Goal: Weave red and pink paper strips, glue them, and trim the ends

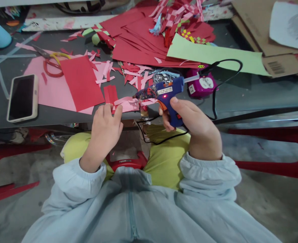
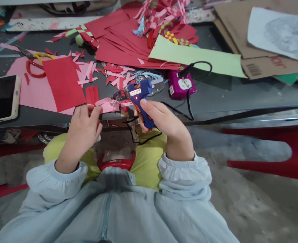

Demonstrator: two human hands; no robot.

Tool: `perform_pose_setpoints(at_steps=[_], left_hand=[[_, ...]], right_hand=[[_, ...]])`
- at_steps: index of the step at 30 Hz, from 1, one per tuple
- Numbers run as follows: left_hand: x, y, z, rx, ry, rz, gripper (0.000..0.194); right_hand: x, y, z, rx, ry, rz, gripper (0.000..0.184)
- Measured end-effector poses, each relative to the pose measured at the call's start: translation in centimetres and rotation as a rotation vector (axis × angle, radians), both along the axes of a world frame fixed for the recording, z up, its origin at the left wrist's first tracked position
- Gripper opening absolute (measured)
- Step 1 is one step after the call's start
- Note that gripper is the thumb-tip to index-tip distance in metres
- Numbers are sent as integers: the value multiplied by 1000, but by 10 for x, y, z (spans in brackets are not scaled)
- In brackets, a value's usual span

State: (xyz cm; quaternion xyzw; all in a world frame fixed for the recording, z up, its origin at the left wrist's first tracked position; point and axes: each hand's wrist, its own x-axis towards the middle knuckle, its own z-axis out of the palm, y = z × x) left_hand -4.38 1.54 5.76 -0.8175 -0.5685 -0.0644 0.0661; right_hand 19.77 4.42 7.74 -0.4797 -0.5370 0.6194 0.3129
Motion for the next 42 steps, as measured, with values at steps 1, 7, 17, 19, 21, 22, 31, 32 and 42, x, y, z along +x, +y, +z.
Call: perform_pose_setpoints(at_steps=[1,7,17,19,21,22,31,32,42], left_hand=[[0,0,1,-12,3,-5,44],[0,-1,3,-76,-41,1,48],[1,-1,3,-65,-7,-7,49],[1,-2,4,-71,-15,-1,49],[2,-2,4,-73,-22,-1,50],[2,-1,3,-72,-24,0,51],[1,0,-1,-30,-21,25,50],[2,0,0,-35,-24,28,50],[2,1,-1,-32,-16,33,47]], right_hand=[[0,0,0,3,3,0,47],[-4,-3,2,12,67,-7,45],[-7,-5,4,43,122,6,45],[-7,-4,4,46,128,8,46],[-7,-4,4,47,139,-1,48],[-7,-3,4,43,141,-5,48],[-6,2,0,49,96,-67,46],[-6,2,0,50,88,-84,46],[-8,5,1,41,60,-102,46]])
